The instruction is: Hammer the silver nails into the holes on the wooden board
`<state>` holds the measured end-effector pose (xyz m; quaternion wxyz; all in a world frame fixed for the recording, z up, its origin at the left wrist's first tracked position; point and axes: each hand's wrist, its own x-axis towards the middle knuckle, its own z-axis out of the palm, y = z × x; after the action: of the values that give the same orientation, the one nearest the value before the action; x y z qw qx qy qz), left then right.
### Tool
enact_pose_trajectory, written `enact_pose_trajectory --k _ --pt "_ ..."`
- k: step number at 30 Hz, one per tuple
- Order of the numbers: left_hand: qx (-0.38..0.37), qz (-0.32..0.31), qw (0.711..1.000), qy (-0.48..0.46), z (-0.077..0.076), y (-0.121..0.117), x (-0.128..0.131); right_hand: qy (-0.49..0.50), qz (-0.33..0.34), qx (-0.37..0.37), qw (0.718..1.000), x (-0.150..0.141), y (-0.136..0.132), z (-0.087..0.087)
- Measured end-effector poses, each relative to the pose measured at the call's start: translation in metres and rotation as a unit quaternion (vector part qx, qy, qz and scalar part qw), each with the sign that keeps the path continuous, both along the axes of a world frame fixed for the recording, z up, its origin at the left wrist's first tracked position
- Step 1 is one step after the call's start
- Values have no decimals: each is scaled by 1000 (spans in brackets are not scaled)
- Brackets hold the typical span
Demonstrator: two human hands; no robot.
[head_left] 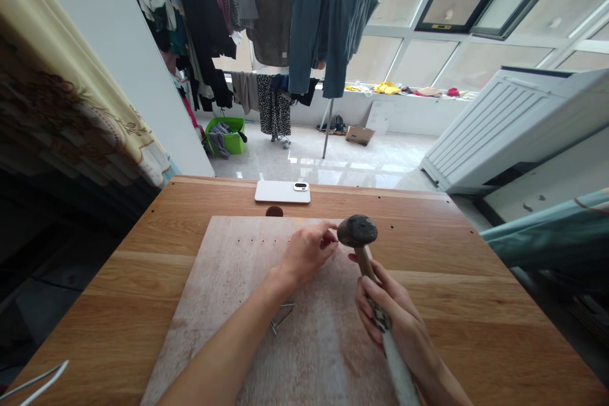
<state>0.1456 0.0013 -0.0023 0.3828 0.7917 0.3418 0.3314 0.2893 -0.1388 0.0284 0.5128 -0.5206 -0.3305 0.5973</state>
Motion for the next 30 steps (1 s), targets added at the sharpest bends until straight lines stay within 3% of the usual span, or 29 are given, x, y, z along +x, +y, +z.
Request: enact_pose_trajectory --k 21,27,30 --pt "16 7 1000 12 4 -1 -1 -45 28 13 999 1 0 -6" --pt "-5 -14 1000 0 -2 1 -1 -37 -13 39 998 4 4 -7" --pt "35 -25 999 23 8 5 -7 -30 -31 18 999 7 9 -9"
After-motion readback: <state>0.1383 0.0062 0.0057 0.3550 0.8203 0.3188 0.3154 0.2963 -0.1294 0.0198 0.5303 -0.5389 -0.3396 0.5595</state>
